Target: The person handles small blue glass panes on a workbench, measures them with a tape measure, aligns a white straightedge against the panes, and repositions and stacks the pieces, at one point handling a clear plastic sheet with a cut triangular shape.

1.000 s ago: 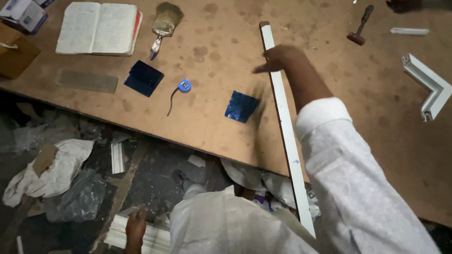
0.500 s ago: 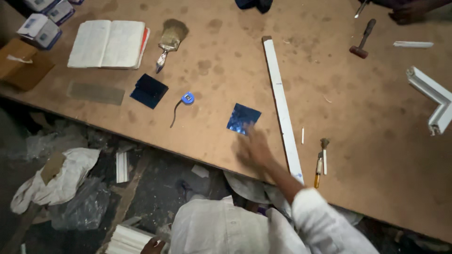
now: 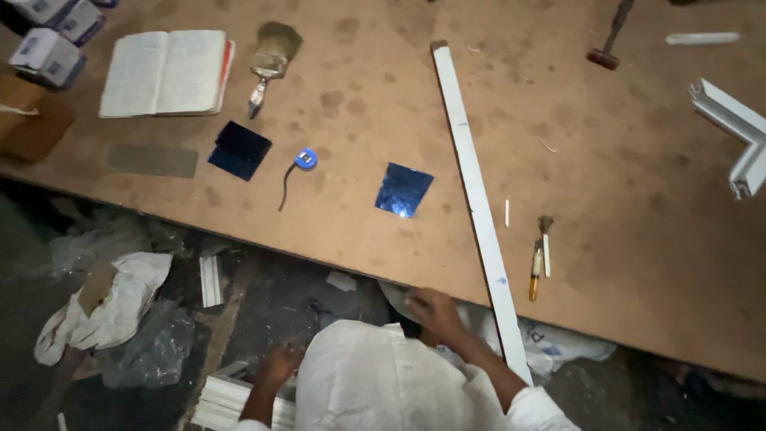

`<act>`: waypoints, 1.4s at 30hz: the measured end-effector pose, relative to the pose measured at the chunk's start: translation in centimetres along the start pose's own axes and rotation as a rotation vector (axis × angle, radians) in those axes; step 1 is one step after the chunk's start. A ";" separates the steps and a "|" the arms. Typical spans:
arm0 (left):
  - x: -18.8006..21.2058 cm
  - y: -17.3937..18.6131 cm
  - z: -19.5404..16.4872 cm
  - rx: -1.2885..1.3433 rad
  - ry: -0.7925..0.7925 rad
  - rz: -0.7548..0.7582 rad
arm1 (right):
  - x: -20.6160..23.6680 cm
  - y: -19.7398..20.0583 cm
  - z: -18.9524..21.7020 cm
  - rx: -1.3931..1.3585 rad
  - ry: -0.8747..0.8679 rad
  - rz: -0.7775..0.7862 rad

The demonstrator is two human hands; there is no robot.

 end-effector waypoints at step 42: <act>-16.0 7.0 -11.2 0.248 -0.592 -0.588 | -2.0 -3.4 -8.5 -1.020 -0.714 -0.394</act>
Point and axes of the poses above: each hand's wrist, its own x-axis away from the middle knuckle, its own y-axis out of the back of the hand, z = x × y, the point moved 6 cm from there along -x, towards the middle knuckle, and after that the axes turned 2 degrees about -x, right-handed, at the moved point
